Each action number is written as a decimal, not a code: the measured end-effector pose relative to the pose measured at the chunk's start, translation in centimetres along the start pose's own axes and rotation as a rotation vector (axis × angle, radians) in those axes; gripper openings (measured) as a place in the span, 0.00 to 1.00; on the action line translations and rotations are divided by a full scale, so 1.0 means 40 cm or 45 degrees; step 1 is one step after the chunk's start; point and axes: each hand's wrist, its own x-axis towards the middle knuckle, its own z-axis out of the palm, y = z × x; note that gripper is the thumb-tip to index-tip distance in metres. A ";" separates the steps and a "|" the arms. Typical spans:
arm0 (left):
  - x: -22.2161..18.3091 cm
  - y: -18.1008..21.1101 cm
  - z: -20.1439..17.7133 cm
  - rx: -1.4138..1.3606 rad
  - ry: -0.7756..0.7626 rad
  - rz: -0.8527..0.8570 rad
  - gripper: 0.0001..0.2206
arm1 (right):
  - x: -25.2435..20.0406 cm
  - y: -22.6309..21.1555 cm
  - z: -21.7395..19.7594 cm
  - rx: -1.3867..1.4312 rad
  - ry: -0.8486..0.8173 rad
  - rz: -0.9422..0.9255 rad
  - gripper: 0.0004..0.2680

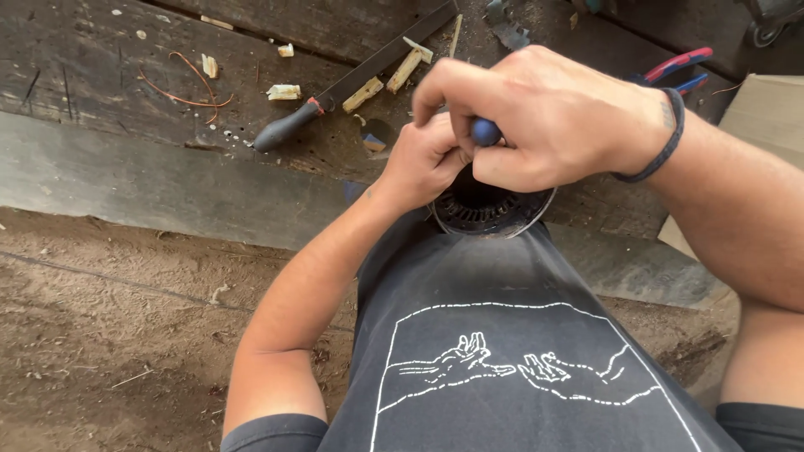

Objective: Repairing an electric motor stator by manipulating internal components with a screwdriver and pliers

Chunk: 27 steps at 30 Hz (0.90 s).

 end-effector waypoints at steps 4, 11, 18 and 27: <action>-0.004 -0.025 0.015 0.110 0.097 0.041 0.08 | 0.000 0.027 0.016 0.169 0.216 0.032 0.19; -0.038 -0.052 0.025 0.206 0.137 -0.218 0.16 | 0.018 0.048 0.065 -0.073 0.311 -0.267 0.15; -0.055 -0.042 0.015 0.237 0.143 -0.259 0.16 | 0.040 0.042 0.061 -0.109 0.223 -0.243 0.15; -0.064 -0.031 0.024 0.255 0.141 -0.309 0.18 | 0.061 0.059 0.096 -0.149 0.237 -0.376 0.14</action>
